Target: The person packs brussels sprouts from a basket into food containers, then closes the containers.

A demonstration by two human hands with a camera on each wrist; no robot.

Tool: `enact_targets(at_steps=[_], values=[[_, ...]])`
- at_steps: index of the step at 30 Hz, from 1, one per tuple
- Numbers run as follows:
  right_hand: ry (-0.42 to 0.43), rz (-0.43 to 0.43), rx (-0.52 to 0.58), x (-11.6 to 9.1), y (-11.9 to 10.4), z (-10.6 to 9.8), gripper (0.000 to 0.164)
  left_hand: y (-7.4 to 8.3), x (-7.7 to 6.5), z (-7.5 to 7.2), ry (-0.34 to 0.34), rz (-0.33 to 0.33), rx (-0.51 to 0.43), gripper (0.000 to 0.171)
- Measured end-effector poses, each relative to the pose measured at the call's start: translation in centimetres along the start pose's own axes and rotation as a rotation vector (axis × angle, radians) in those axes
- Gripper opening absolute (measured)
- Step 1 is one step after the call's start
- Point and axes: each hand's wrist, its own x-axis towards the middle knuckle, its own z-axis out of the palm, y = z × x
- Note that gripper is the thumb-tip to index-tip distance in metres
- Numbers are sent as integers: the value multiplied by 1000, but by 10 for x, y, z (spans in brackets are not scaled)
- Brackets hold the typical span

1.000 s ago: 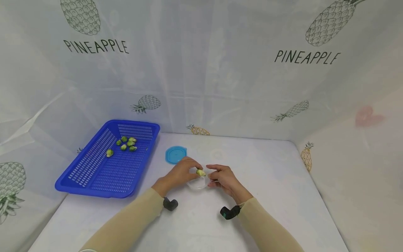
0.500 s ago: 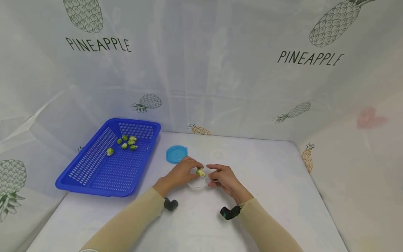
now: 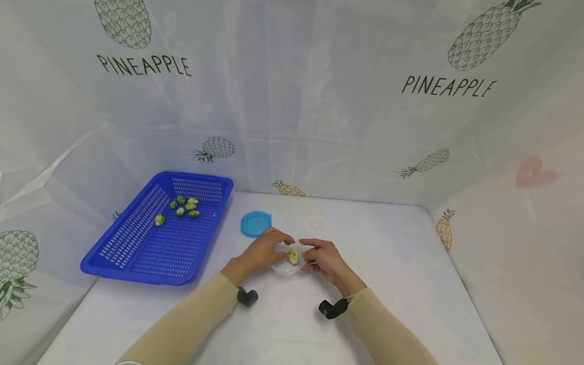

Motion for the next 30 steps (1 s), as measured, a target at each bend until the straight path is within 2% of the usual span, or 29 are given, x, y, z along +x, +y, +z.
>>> enact_targets(at_steps=[6, 10, 16, 23, 30], values=[[5, 5, -5, 1, 1, 1, 55, -1, -2, -1, 2, -33, -62, 37], [13, 13, -14, 1, 1, 1, 54, -5, -3, 0, 19, -87, -168, 36], [17, 18, -21, 0, 2, 1, 53, -9, -5, -1, 81, -95, -318, 33], [19, 15, -21, 1, 3, 0, 54, -5, -5, -17, 146, -82, -431, 33], [16, 18, -22, 0, 1, 1, 55, 7, -11, -35, 268, -96, -529, 31]])
